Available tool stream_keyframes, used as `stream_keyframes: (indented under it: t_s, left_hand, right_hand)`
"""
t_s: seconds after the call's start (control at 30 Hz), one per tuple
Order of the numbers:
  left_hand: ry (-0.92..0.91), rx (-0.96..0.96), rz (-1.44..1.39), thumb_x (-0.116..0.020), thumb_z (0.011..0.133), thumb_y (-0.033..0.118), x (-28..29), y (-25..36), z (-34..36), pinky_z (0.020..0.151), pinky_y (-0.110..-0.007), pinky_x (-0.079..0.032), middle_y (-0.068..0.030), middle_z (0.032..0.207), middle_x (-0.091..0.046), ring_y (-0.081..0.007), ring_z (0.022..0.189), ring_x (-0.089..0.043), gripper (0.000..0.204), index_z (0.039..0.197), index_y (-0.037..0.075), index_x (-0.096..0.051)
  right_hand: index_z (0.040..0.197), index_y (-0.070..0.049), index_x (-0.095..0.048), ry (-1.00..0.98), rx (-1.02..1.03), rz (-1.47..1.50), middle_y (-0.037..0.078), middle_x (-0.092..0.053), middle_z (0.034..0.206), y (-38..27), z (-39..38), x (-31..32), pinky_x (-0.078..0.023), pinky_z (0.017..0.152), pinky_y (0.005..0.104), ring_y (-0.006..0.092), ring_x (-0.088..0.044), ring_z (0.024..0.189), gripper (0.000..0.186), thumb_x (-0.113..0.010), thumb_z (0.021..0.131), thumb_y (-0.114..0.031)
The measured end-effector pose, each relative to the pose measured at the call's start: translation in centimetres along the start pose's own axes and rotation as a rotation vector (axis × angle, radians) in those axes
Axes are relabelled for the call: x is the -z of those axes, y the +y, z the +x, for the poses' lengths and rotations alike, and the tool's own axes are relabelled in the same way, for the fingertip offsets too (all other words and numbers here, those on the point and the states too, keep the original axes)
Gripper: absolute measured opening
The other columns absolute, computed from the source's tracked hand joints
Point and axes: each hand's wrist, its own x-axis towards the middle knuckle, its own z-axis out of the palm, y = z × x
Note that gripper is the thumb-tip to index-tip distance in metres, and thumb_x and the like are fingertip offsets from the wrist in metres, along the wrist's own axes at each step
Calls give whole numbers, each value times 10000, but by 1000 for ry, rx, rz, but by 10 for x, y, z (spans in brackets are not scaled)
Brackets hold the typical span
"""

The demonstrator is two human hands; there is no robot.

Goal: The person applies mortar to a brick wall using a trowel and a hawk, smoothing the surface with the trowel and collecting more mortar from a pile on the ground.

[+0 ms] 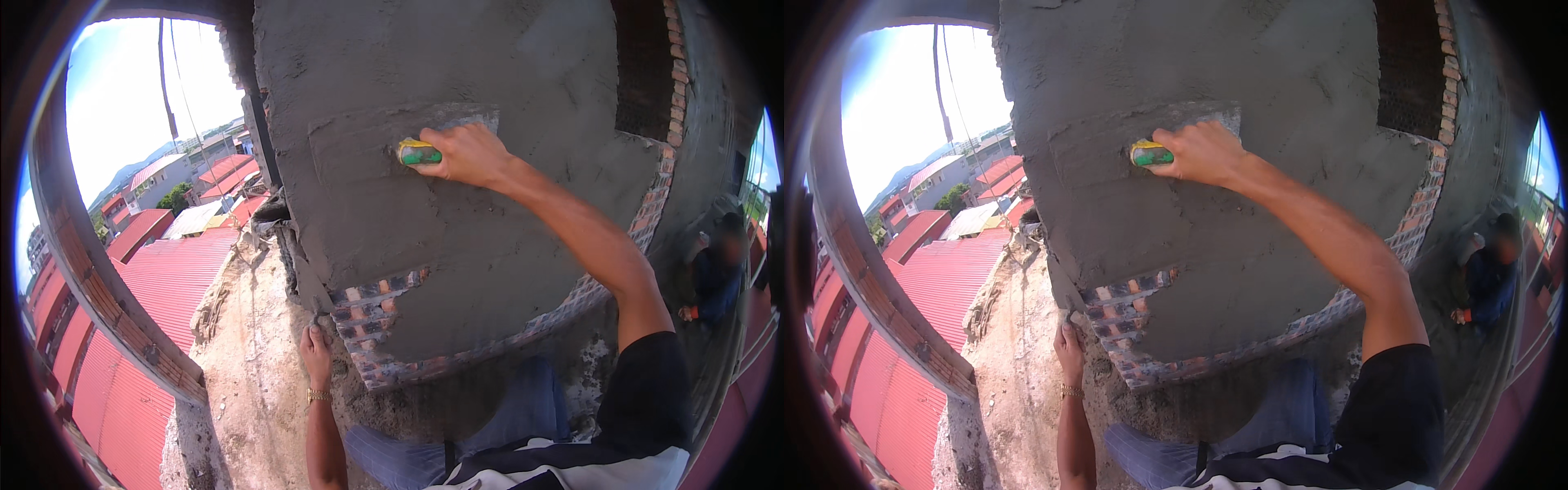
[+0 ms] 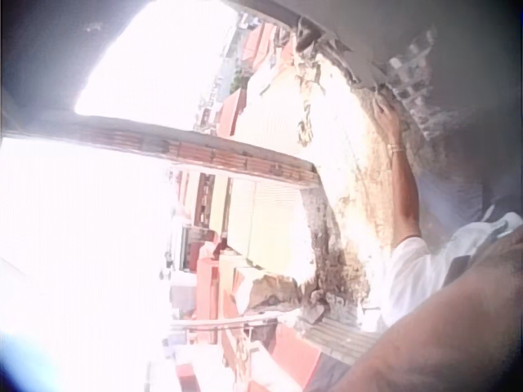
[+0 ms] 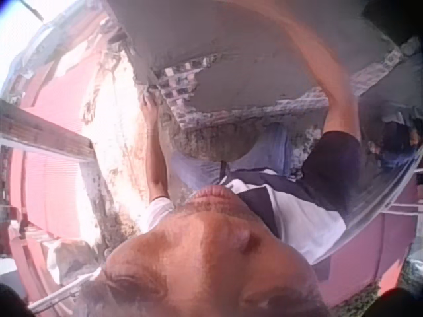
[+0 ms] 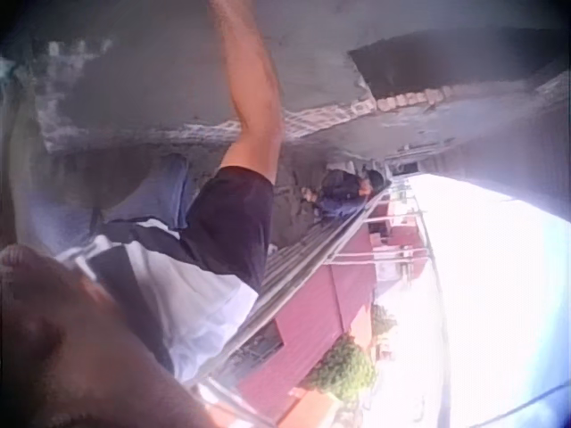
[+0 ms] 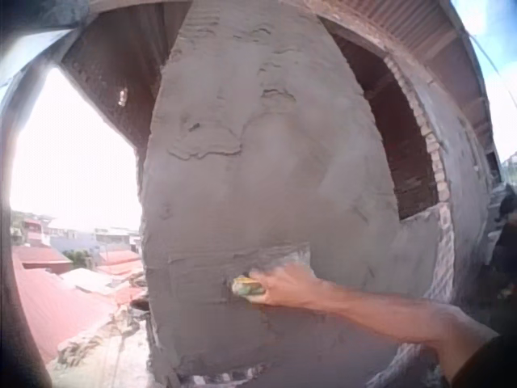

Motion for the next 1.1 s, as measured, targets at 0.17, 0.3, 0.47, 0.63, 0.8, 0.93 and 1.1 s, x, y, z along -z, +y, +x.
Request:
stream_keyframes:
  t_s: [0.17,0.3,0.47,0.63,0.8,0.93,1.1]
  left_hand:
    - [152,106,-84,-409,1086,389,32,-21,-42,430,-218,-335,25,642,-479,-51,486,-415,411,832,81,-507]
    - [256,99,-167,-404,1085,400,-4,8,-88,421,-218,-330,24,640,-476,-48,488,-427,408,846,85,-502]
    - [99,58,-283,-416,1073,430,-86,35,-127,394,-215,-327,18,603,-488,-54,432,-417,437,919,50,-565]
    - [-154,199,-380,-497,1045,396,-164,73,-154,470,-265,-358,21,601,-446,-76,517,-424,389,852,61,-534]
    - [-364,281,-436,-519,1047,367,-226,73,-188,503,-285,-347,30,594,-433,-89,541,-406,402,762,84,-512]
    - [-517,379,-372,-533,1035,403,-268,64,-213,501,-278,-331,38,600,-459,-87,528,-404,431,728,100,-538]
    - [-571,738,-325,-577,992,497,-355,-1,-277,496,-275,-319,43,602,-490,-79,529,-411,461,791,86,-630]
  right_hand:
    - [1035,-113,-693,265,-34,-50,143,-709,768,29,82,94,-549,663,454,330,-691,709,508,-650,880,-595]
    - [1152,-146,-704,258,-142,-123,117,-740,1022,49,127,147,-549,833,465,298,-703,985,641,-623,834,-697]
    - [996,-14,-701,483,-108,-34,215,-705,919,96,160,202,-525,757,446,362,-690,882,585,-660,846,-579]
    - [1003,-19,-718,610,-263,95,257,-706,1001,162,158,222,-519,809,462,408,-681,977,567,-663,841,-560]
    - [847,8,-640,535,-568,94,133,-602,622,282,119,249,-501,518,403,246,-636,556,645,-639,852,-637]
    - [653,-28,-495,587,-706,310,65,-488,525,352,14,219,-414,407,344,171,-506,416,643,-640,873,-614]
    - [734,-64,-514,656,-873,478,5,-436,479,381,-218,76,-360,354,318,130,-457,353,527,-633,935,-536]
